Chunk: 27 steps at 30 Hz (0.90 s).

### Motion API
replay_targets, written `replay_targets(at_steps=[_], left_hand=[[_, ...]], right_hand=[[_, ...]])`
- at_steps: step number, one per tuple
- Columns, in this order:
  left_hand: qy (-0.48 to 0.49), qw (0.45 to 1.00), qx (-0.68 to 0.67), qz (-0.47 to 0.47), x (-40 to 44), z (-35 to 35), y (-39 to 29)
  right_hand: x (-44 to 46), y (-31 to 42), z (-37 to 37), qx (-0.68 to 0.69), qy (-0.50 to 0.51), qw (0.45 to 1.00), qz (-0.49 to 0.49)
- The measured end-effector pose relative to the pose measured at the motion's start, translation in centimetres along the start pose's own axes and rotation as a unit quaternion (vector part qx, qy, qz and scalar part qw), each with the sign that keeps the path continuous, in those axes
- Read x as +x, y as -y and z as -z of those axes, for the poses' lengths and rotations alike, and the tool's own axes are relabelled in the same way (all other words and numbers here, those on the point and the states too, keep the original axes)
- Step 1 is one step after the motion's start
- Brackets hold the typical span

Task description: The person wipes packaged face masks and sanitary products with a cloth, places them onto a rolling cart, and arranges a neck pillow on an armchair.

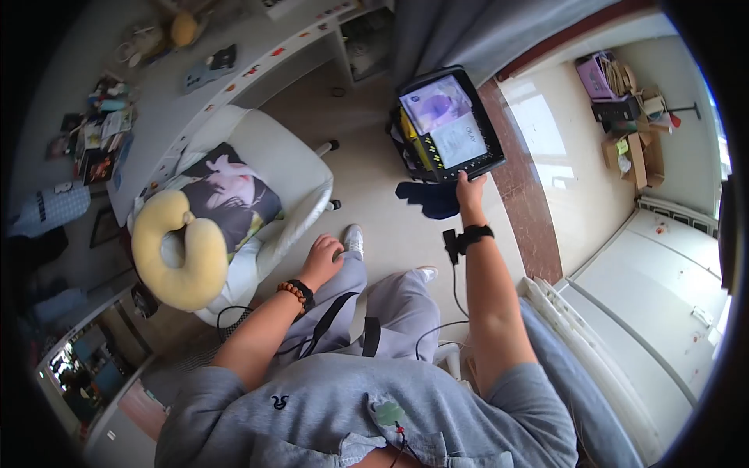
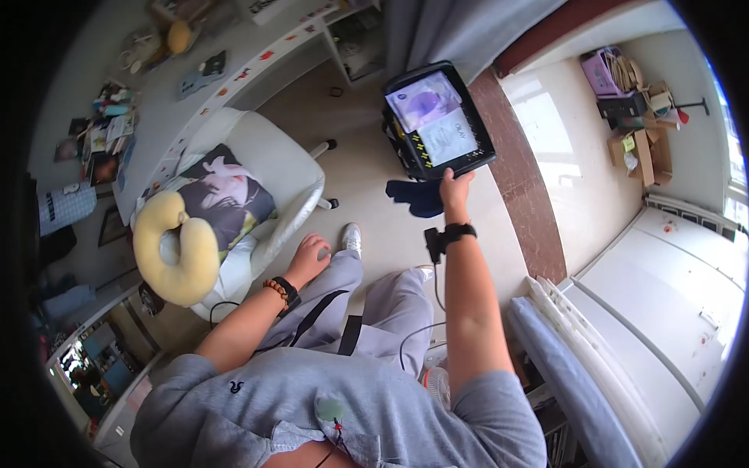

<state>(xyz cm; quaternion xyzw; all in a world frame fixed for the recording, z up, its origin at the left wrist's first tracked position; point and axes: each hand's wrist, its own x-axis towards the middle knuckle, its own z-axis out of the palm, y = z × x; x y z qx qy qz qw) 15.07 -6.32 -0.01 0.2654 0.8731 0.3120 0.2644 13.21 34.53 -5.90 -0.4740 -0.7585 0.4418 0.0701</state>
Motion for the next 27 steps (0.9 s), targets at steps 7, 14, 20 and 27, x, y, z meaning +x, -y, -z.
replay_targets(at_steps=[7,14,20,27], left_hand=[[-0.141,0.988,-0.068,0.011,3.4,7.1,-0.7],[-0.08,0.971,-0.222,-0.029,9.9,11.7,-4.3],[-0.025,0.964,-0.263,0.023,16.7,10.7,-4.6],[-0.141,0.956,-0.144,0.213,24.0,10.4,9.1]], right_hand=[[4.2,3.8,0.7,0.053,0.02,0.986,-0.154],[-7.0,11.3,-2.9,0.149,0.06,0.974,-0.159],[-7.5,20.6,-8.6,0.177,0.332,0.926,0.024],[7.0,13.1,-26.4,-0.187,0.324,0.874,0.309]])
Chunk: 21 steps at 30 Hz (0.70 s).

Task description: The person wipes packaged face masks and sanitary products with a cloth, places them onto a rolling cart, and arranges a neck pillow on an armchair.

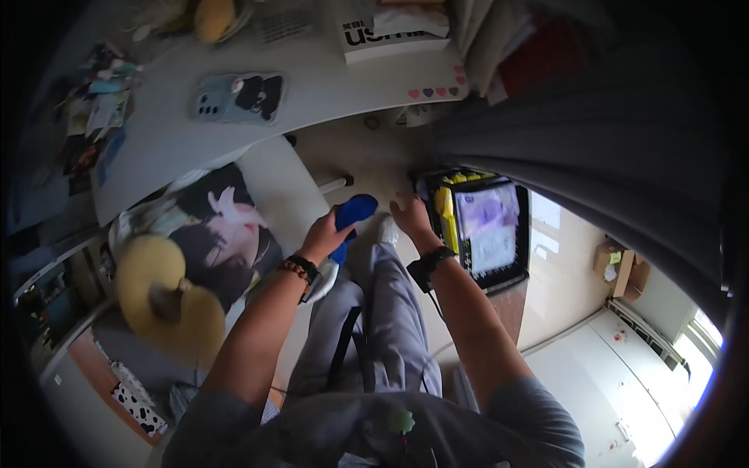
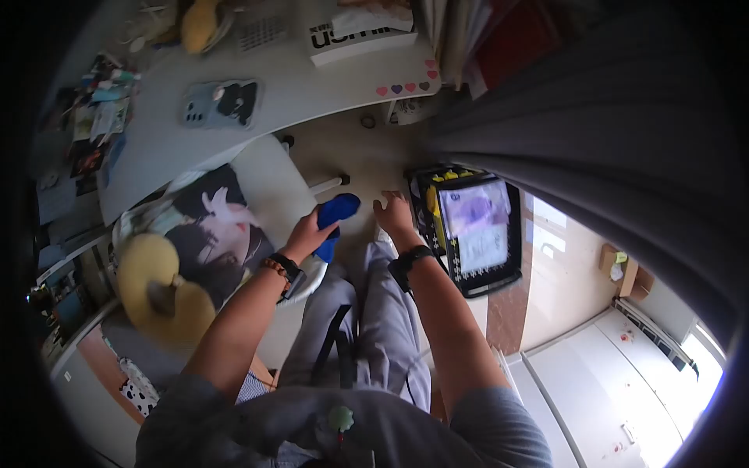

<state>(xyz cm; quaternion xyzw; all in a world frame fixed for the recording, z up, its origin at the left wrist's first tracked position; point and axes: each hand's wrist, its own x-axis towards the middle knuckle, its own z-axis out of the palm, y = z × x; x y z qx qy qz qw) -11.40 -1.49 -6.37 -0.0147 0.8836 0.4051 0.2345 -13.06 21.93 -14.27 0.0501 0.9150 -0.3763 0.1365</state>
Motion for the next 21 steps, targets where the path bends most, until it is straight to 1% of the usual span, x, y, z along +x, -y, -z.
replay_targets(at_steps=[1,2,3,5,6,8,9,11,12,13,14,15,17,18,19,21], left_hand=[[-0.012,1.0,-0.005,-0.009,1.8,-0.1,2.0],[0.052,0.998,-0.014,0.035,3.8,-0.1,4.4],[0.019,0.999,0.022,-0.028,5.8,-0.3,6.4],[-0.03,0.997,0.028,-0.063,8.1,-1.2,10.5],[-0.025,0.998,-0.014,-0.053,8.7,-1.9,12.2],[-0.034,0.995,-0.092,-0.034,10.2,-1.9,15.3],[-0.021,0.998,-0.066,-0.01,9.9,-1.6,16.3],[0.007,0.999,-0.018,0.034,9.9,-1.0,15.5],[-0.026,0.998,-0.053,-0.006,9.9,-0.8,14.7],[-0.028,0.998,-0.037,-0.039,10.1,-0.9,15.4],[-0.005,0.998,-0.054,-0.029,10.0,-0.7,15.5],[0.016,0.997,-0.069,-0.025,10.3,-0.3,15.5],[0.04,0.993,-0.108,-0.013,10.4,-0.2,15.8],[0.057,0.995,-0.084,-0.007,10.4,0.1,15.5],[0.049,0.993,-0.104,-0.015,10.6,0.0,15.6],[0.046,0.998,-0.021,-0.048,11.3,-0.7,16.9]], right_hand=[[1.9,-1.9,-2.0,-0.033,0.01,0.999,0.006],[3.2,-3.9,-4.3,-0.065,0.021,0.998,0.007],[5.1,-5.1,-6.2,-0.118,0.042,0.992,0.022],[8.9,-7.7,-9.4,-0.23,0.09,0.967,0.061],[10.1,-8.2,-10.6,-0.186,0.05,0.98,0.042],[14.3,-13.5,-15.3,-0.329,0.086,0.927,0.157],[16.3,-13.0,-15.8,-0.389,0.149,0.894,0.169],[20.5,-13.3,-17.6,-0.393,0.219,0.886,0.116],[23.2,-14.3,-19.4,-0.333,0.223,0.915,0.051],[25.1,-16.3,-21.2,-0.319,0.2,0.924,0.075],[26.7,-17.2,-23.2,-0.3,0.177,0.932,0.098],[28.1,-16.2,-24.4,-0.288,0.206,0.931,0.085],[29.8,-15.2,-24.4,-0.283,0.259,0.922,0.05],[31.0,-15.3,-24.6,-0.289,0.269,0.918,0.047],[31.7,-15.4,-25.1,-0.297,0.273,0.914,0.05],[32.2,-16.3,-26.2,-0.309,0.28,0.907,0.052]])
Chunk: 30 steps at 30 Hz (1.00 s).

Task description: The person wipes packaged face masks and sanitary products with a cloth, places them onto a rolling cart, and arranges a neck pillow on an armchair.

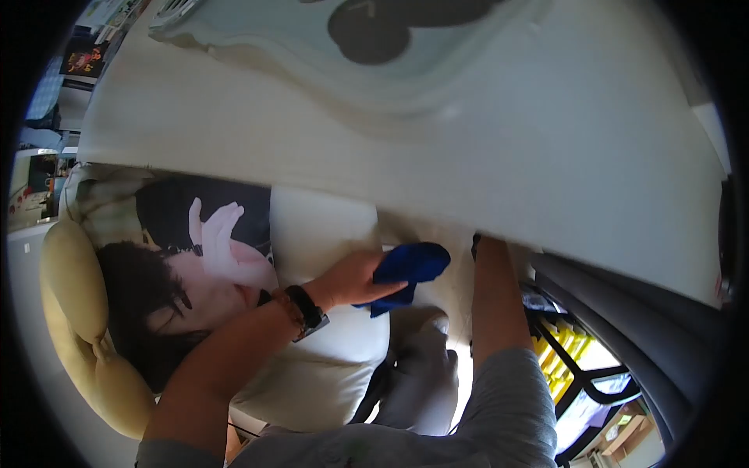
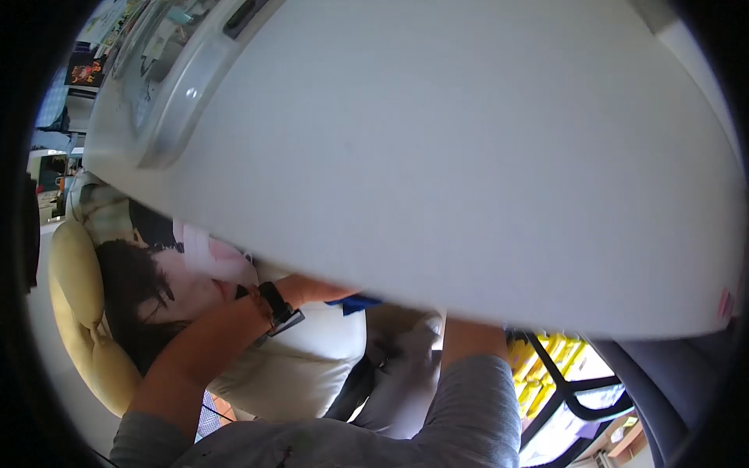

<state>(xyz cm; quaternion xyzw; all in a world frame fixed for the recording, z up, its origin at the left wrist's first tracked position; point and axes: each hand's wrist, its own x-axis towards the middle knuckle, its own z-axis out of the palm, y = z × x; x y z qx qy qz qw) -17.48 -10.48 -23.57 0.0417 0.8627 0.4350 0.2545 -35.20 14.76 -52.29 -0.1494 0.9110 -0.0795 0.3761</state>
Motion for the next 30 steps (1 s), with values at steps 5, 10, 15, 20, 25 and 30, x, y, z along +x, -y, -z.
replay_targets(at_steps=[5,10,15,20,25,30], left_hand=[[-0.007,0.996,0.063,0.062,-1.0,2.2,-2.1],[-0.043,0.998,0.034,0.008,-1.0,2.6,-1.9],[-0.06,0.997,0.046,-0.004,-0.5,2.6,-1.0],[-0.139,0.988,-0.062,0.007,0.8,2.0,-1.7],[-0.08,0.992,-0.043,0.092,1.6,1.5,-0.1],[-0.062,0.995,-0.008,0.073,-0.5,0.6,-4.2]], right_hand=[[1.2,-1.1,-2.9,-0.003,0.004,1.0,-0.007],[0.3,-0.9,-3.8,0.003,-0.005,1.0,-0.005],[-4.2,1.4,-4.5,0.006,-0.044,0.998,0.041],[-12.5,4.7,-2.3,0.094,-0.127,0.982,0.101],[-31.3,11.0,14.9,0.265,-0.166,0.93,0.193],[-50.8,15.1,30.6,0.217,-0.239,0.928,0.187]])
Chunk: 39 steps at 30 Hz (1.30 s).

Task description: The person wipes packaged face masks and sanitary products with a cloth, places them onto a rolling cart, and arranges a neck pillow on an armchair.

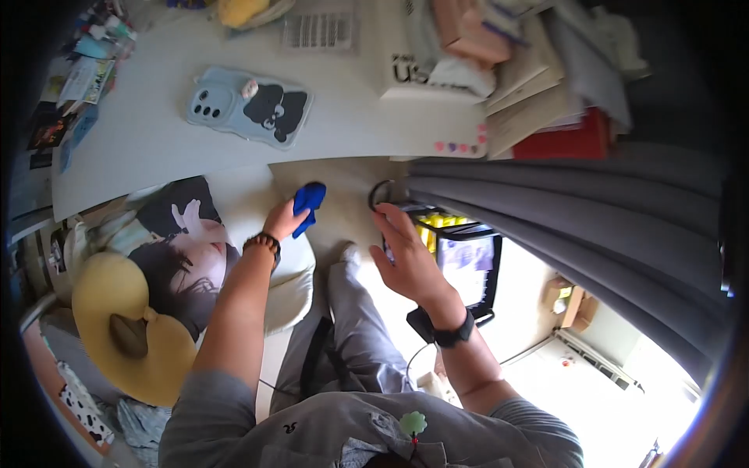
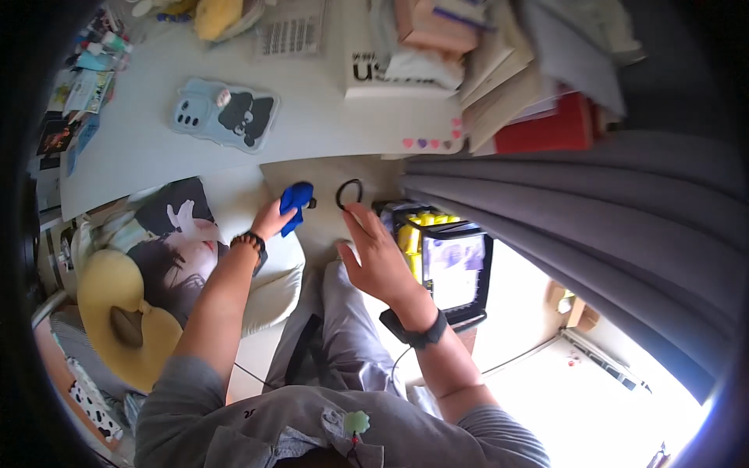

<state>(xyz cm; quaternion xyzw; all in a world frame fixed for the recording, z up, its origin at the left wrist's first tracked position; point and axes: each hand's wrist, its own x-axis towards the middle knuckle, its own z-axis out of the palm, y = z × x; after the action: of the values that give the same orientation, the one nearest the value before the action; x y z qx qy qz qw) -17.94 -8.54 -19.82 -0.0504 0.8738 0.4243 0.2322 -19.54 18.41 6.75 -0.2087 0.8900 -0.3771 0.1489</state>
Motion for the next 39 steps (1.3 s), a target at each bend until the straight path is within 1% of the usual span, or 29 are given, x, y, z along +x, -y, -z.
replay_targets(at_steps=[2,3,4,5,7,8,10,13,16,17,19,20,21,22,23,24,25,26,28,29,30,31,33,34,35,36,37,38,39], left_hand=[[-0.07,0.995,-0.067,-0.009,-4.1,-0.5,-4.3],[-0.057,0.996,-0.069,0.024,-6.0,-0.9,-5.6],[-0.091,0.988,-0.125,0.01,-8.1,-1.3,-7.6],[-0.081,0.987,-0.13,0.043,-10.3,-2.0,-8.8],[-0.062,0.982,-0.154,0.094,-14.2,-2.0,-11.3],[-0.083,0.987,-0.123,0.068,-16.0,-1.9,-12.4],[-0.058,0.987,-0.135,0.069,-19.4,-0.5,-15.3],[-0.002,0.984,-0.157,0.082,-24.4,0.8,-15.8],[-0.057,0.979,-0.178,0.079,-30.6,3.5,-16.1],[-0.052,0.969,-0.215,0.108,-33.1,4.7,-16.0],[-0.111,0.959,-0.217,0.142,-38.3,7.8,-16.2],[-0.139,0.953,-0.218,0.157,-41.1,9.0,-16.2],[-0.204,0.925,-0.268,0.178,-43.8,9.9,-15.9],[-0.268,0.889,-0.315,0.196,-46.5,10.6,-15.6],[-0.302,0.885,-0.288,0.207,-49.4,11.3,-14.4],[-0.335,0.879,-0.261,0.218,-52.4,12.1,-12.6],[-0.296,0.876,-0.219,0.312,-55.5,13.2,-9.6],[-0.253,0.863,-0.172,0.401,-58.3,14.6,-6.4],[-0.242,0.838,-0.096,0.48,-61.5,17.9,-1.9],[-0.256,0.847,-0.024,0.465,-62.3,19.5,0.5],[-0.27,0.85,0.048,0.449,-62.8,20.8,2.5],[-0.277,0.86,0.041,0.427,-61.8,23.0,1.7],[-0.257,0.886,0.051,0.382,-59.8,25.9,1.9],[-0.244,0.897,0.044,0.366,-58.1,26.9,3.0],[-0.266,0.915,0.054,0.297,-57.1,27.3,3.9],[-0.246,0.932,0.004,0.266,-54.9,28.3,1.3],[-0.243,0.946,0.049,0.211,-53.9,28.4,1.6],[-0.241,0.954,0.091,0.152,-53.3,28.3,2.3],[-0.188,0.959,0.133,0.167,-53.0,28.5,2.6]], right_hand=[[-0.2,2.8,5.4,-0.07,-0.035,0.997,0.007],[0.3,3.1,7.2,-0.11,-0.056,0.992,0.027],[1.1,2.8,8.5,-0.161,-0.088,0.982,0.051],[2.3,2.5,9.6,-0.166,-0.1,0.979,0.06],[4.9,0.3,9.8,-0.239,-0.114,0.957,0.116],[6.2,-0.5,9.6,-0.226,-0.08,0.968,0.077],[8.5,-2.1,9.5,-0.208,-0.007,0.978,0.006],[9.3,-4.7,8.0,-0.247,-0.109,0.954,0.129],[7.8,0.3,8.0,-0.223,-0.147,0.942,0.203],[6.7,1.0,6.9,-0.188,-0.113,0.959,0.179],[3.2,0.6,3.0,-0.128,-0.048,0.983,0.123],[1.2,1.0,0.9,-0.083,0.006,0.995,0.062],[-0.7,1.5,-1.8,-0.042,0.057,0.997,-0.002],[-2.3,0.9,-4.8,-0.002,0.123,0.992,-0.007],[-4.1,0.5,-7.8,0.038,0.187,0.982,-0.014],[-5.7,1.0,-10.4,0.079,0.239,0.962,-0.11],[-6.7,1.6,-12.5,0.149,0.295,0.933,-0.144],[-8.2,1.5,-15.4,0.222,0.289,0.907,-0.211],[-9.4,3.5,-18.4,0.299,0.307,0.799,-0.422],[-11.0,1.5,-21.8,0.41,0.303,0.733,-0.45],[-11.1,4.2,-22.6,0.353,0.254,0.735,-0.52],[-12.5,3.2,-25.0,0.358,0.282,0.799,-0.392],[-15.4,2.4,-29.3,0.26,0.328,0.891,-0.177],[-14.6,3.6,-31.4,0.413,0.275,0.772,-0.397],[-13.9,4.7,-33.6,0.525,0.116,0.608,-0.584],[-13.9,5.9,-32.6,0.354,0.223,0.835,-0.356],[-14.1,6.8,-31.8,0.081,0.191,0.97,-0.126],[-13.4,8.8,-30.0,0.198,0.137,0.954,-0.181],[-13.7,8.0,-31.3,0.156,0.077,0.98,-0.099]])
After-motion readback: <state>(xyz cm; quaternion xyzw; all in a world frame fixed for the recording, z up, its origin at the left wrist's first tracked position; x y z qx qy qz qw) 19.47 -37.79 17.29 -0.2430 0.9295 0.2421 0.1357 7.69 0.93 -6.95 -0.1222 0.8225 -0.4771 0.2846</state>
